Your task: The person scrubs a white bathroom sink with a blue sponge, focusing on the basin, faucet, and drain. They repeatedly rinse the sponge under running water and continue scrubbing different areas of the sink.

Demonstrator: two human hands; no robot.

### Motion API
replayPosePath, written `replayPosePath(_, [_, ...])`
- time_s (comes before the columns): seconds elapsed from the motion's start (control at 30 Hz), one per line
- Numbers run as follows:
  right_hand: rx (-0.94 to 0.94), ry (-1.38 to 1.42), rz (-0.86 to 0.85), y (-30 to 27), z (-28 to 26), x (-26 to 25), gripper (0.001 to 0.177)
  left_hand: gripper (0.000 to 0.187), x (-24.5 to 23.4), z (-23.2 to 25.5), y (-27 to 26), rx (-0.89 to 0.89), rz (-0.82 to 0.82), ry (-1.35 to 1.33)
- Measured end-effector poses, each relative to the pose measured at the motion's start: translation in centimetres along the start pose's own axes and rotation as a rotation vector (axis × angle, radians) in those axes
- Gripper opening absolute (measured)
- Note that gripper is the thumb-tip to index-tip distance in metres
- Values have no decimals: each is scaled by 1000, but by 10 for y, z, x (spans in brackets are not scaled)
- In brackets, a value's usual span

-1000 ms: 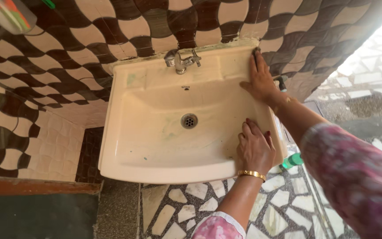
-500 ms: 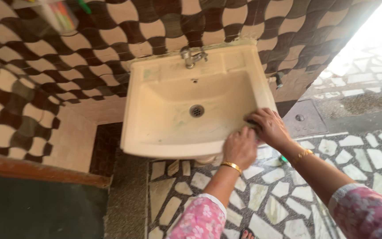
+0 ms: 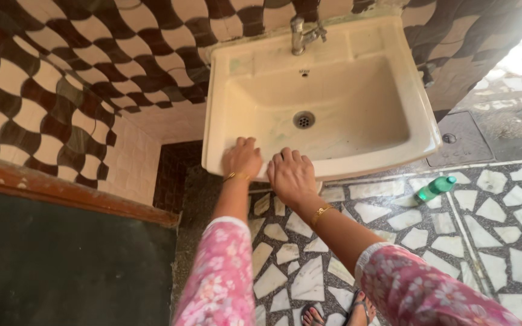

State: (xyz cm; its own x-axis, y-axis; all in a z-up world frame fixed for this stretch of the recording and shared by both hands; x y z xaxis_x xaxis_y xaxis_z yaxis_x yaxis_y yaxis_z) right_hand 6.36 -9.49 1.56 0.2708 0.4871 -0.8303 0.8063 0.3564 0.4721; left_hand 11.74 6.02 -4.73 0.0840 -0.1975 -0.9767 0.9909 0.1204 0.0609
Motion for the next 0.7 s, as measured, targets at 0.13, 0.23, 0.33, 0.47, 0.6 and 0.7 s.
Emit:
replayPosePath(0.13, [-224, -115, -54, -22, 46, -17, 14, 41, 54, 62, 19, -144, -188, -204])
replayPosePath(0.23, [-129, -147, 30, -29, 126, -66, 15, 36, 61, 159, 14, -12, -22, -362])
replayPosePath(0.33, [-131, -134, 11, -27, 168, -89, 16, 39, 59, 252, 2, 172, 2, -350])
replayPosePath(0.47, [115, -184, 31, -26, 178, -79, 23, 38, 37, 224, -11, 207, 93, -436])
replayPosePath(0.6, [342, 291, -158, 4, 127, -5, 35, 48, 23, 101, 2, -117, -101, -365])
replayPosePath(0.7, [313, 450, -197, 33, 63, 39, 40, 69, -51, 50, -19, -6, 496, 199])
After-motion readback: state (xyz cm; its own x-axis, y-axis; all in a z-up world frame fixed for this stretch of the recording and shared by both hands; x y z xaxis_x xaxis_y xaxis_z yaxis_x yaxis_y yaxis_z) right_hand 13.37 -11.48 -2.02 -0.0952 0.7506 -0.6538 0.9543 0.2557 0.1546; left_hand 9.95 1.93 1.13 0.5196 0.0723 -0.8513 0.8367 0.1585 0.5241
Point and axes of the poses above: each hand's wrist, its own y-axis towards the middle knuckle, its own x-axis out of the palm, z = x × y, the point moved 9 cm from there along y, towards the middle knuckle, and after that the axes turned 3 degrees about x, right-handed, at the moved point
